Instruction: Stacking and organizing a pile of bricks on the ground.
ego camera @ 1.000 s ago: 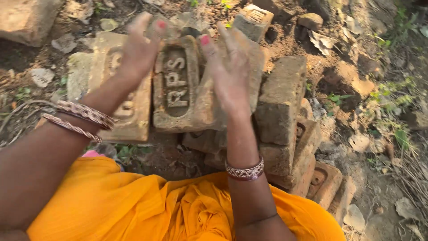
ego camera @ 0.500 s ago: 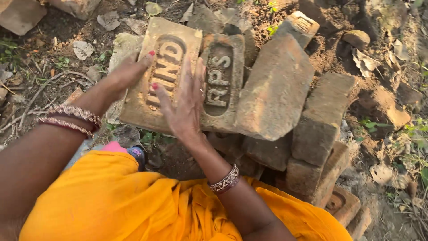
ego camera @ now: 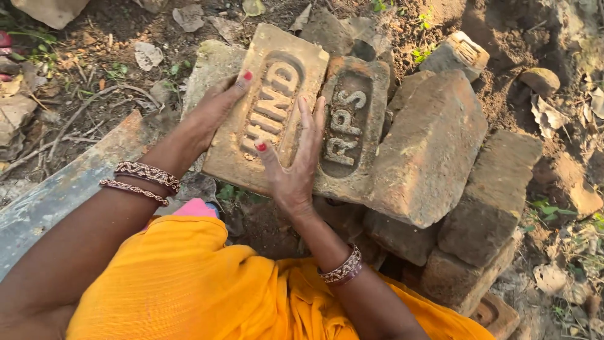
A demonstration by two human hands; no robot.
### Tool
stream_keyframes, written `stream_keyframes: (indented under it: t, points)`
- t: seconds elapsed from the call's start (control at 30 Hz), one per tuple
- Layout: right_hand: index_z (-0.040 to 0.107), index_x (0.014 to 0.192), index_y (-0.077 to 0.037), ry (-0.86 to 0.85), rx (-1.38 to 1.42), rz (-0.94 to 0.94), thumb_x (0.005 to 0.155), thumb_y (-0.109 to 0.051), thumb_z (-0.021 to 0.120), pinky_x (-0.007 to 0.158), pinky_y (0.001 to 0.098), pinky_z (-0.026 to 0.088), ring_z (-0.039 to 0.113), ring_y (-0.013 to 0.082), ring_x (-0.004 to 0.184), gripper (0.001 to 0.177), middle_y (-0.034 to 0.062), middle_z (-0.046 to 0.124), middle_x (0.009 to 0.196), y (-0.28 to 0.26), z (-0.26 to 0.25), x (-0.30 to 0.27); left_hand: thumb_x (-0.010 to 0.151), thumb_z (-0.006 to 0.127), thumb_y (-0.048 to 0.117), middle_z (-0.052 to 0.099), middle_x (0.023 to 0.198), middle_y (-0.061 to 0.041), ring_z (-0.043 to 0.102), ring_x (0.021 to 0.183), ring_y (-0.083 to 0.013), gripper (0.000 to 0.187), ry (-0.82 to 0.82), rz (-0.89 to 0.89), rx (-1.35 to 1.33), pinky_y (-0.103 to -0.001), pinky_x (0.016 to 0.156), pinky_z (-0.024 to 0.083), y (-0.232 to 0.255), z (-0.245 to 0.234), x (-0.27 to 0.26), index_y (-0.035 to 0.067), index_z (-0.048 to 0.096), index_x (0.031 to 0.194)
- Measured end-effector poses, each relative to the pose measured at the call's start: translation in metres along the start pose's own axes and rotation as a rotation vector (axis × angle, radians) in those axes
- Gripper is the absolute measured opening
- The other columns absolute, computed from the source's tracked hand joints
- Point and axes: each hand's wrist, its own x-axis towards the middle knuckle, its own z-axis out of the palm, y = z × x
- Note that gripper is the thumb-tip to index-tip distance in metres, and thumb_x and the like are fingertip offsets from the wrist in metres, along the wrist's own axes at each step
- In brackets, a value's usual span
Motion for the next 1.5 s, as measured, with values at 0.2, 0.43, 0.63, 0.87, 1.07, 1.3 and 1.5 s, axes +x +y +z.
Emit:
stream_keyframes:
  t: [0.2, 0.43, 0.63, 0.87, 1.07, 1.3, 1.5]
  points:
    - [0.029, 0.166, -0.011, -0.009, -0.006, -0.05, 0.098, -0.07, 0.055, 0.136, 0.0551, 0.027, 0.026, 0.0397, 0.16, 0.093, 0.0259, 0.017, 0.171, 0.001, 0.004, -0.003, 0.088, 0.062, 0.049, 0.06, 0.133, -0.023, 0.07, 0.112, -0.0254, 0.089, -0.006, -0.046, 0.209, -0.035, 0.079, 0.063, -0.01, -0.017, 0.016, 0.007, 0.022, 0.156]
    - [0.029, 0.165, -0.012, -0.003, 0.045, 0.007, 0.098, -0.068, 0.059, 0.135, 0.059, 0.026, 0.021, 0.0413, 0.163, 0.092, 0.0264, 0.012, 0.174, -0.006, 0.013, -0.001, 0.098, 0.063, 0.042, 0.067, 0.129, -0.021, 0.07, 0.108, -0.0229, 0.075, -0.066, 0.018, 0.26, -0.035, 0.088, 0.063, -0.009, -0.028, 0.017, -0.003, 0.041, 0.154]
    - [0.034, 0.159, -0.009, 0.089, 0.03, 0.221, 0.098, -0.047, 0.068, 0.133, 0.0574, 0.018, 0.021, 0.04, 0.163, 0.079, 0.0248, 0.015, 0.175, 0.006, 0.016, 0.0, 0.093, 0.065, 0.049, 0.056, 0.139, -0.023, 0.055, 0.126, -0.0338, 0.082, 0.113, -0.069, 0.425, -0.055, 0.107, 0.044, 0.046, 0.005, 0.001, 0.003, 0.036, 0.154]
    - [0.018, 0.164, -0.003, -0.034, 0.017, 0.135, 0.102, -0.035, 0.064, 0.135, 0.0558, 0.013, 0.008, 0.0427, 0.166, 0.084, 0.0279, -0.002, 0.177, -0.013, 0.011, -0.041, 0.091, 0.056, 0.071, 0.047, 0.157, -0.022, 0.042, 0.149, -0.0348, 0.094, -0.068, 0.271, 0.722, -0.053, 0.124, 0.032, 0.053, -0.016, 0.111, 0.002, 0.042, 0.153]
    - [0.018, 0.164, -0.007, -0.154, -0.05, -0.058, 0.107, -0.043, 0.063, 0.137, 0.0568, 0.021, 0.013, 0.0451, 0.168, 0.081, 0.0293, 0.005, 0.176, 0.026, 0.013, -0.067, 0.086, 0.046, 0.078, 0.033, 0.159, -0.022, 0.026, 0.149, -0.0365, 0.1, -0.174, 0.193, 0.659, -0.057, 0.117, 0.019, 0.034, -0.005, 0.133, 0.008, 0.034, 0.156]
    - [0.042, 0.154, -0.01, -0.079, -0.142, -0.246, 0.107, -0.045, 0.055, 0.13, 0.0616, 0.023, 0.024, 0.0489, 0.163, 0.06, 0.0273, 0.027, 0.17, 0.023, 0.024, -0.04, 0.088, 0.045, 0.081, 0.034, 0.165, -0.023, 0.032, 0.156, -0.0377, 0.104, -0.177, 0.278, 0.381, -0.054, 0.126, 0.029, 0.027, 0.001, 0.14, 0.006, 0.032, 0.159]
    - [0.047, 0.148, -0.015, -0.034, -0.152, -0.377, 0.102, -0.057, 0.06, 0.131, 0.0676, 0.024, 0.032, 0.05, 0.155, 0.064, 0.0246, 0.032, 0.164, 0.026, 0.033, -0.051, 0.094, 0.036, 0.079, 0.006, 0.171, -0.019, 0.01, 0.157, -0.0309, 0.103, -0.193, 0.451, 0.426, -0.052, 0.123, 0.021, 0.013, -0.034, 0.15, 0.009, 0.012, 0.165]
